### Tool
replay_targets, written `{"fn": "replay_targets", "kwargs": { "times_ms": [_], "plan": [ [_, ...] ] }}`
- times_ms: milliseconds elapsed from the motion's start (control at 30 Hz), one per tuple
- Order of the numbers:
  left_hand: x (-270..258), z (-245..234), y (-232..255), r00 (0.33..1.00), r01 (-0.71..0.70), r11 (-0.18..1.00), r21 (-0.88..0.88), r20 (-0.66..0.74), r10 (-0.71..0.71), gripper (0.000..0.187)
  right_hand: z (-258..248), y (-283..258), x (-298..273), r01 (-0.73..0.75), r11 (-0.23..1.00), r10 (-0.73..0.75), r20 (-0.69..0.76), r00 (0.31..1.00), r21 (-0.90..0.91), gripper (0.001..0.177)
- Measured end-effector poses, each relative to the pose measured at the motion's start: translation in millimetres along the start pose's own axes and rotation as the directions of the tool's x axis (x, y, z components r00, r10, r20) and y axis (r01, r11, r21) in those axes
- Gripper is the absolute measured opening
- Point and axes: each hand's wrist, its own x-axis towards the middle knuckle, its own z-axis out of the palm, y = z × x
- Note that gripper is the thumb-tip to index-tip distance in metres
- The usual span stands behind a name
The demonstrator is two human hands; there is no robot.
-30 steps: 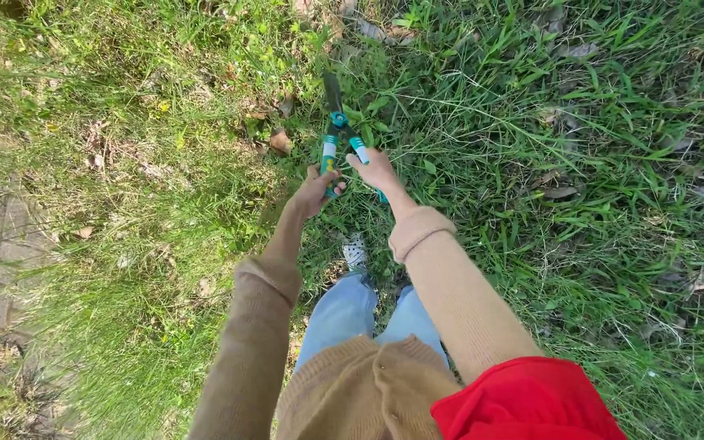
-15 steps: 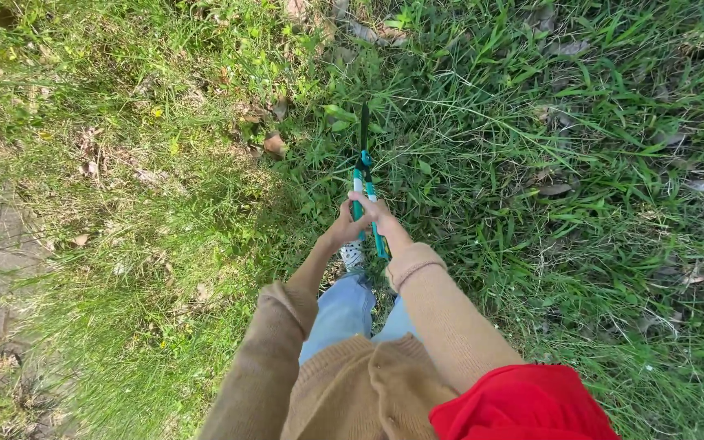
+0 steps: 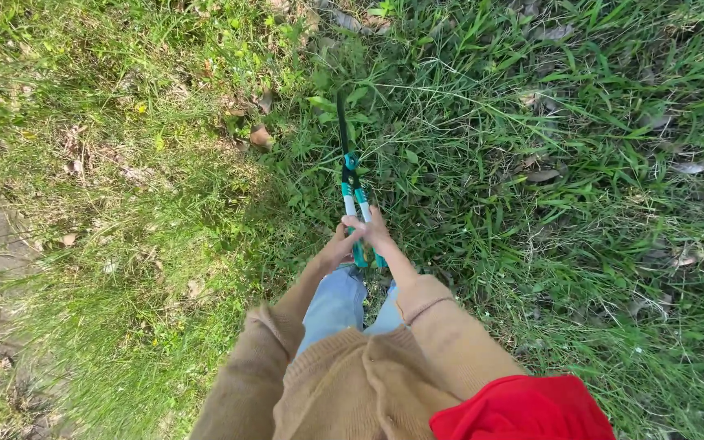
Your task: Trimming grass and weeds in a garden using long-handled shears
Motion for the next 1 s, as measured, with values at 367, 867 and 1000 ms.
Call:
{"fn": "replay_targets", "kwargs": {
  "times_ms": [367,867,1000],
  "plan": [
    [-26.9,23.1,-35.3,0.990,-0.055,0.919,-0.389,0.095,0.099,0.077,-45.1,47.3,-48.3,0.111,0.983,-0.079,0.216,0.973,-0.143,0.081],
    [-12.4,48.9,-98.1,0.996,0.054,0.971,-0.234,0.078,-0.037,0.033,-104.3,99.4,-114.6,0.234,0.966,-0.231,0.034,0.972,-0.107,0.072],
    [16.8,32.6,-82.7,0.992,0.079,0.960,-0.269,0.117,-0.048,0.071,-141.1,115.1,-113.2,0.234,0.969,-0.234,0.010,0.972,-0.084,0.071]
  ]
}}
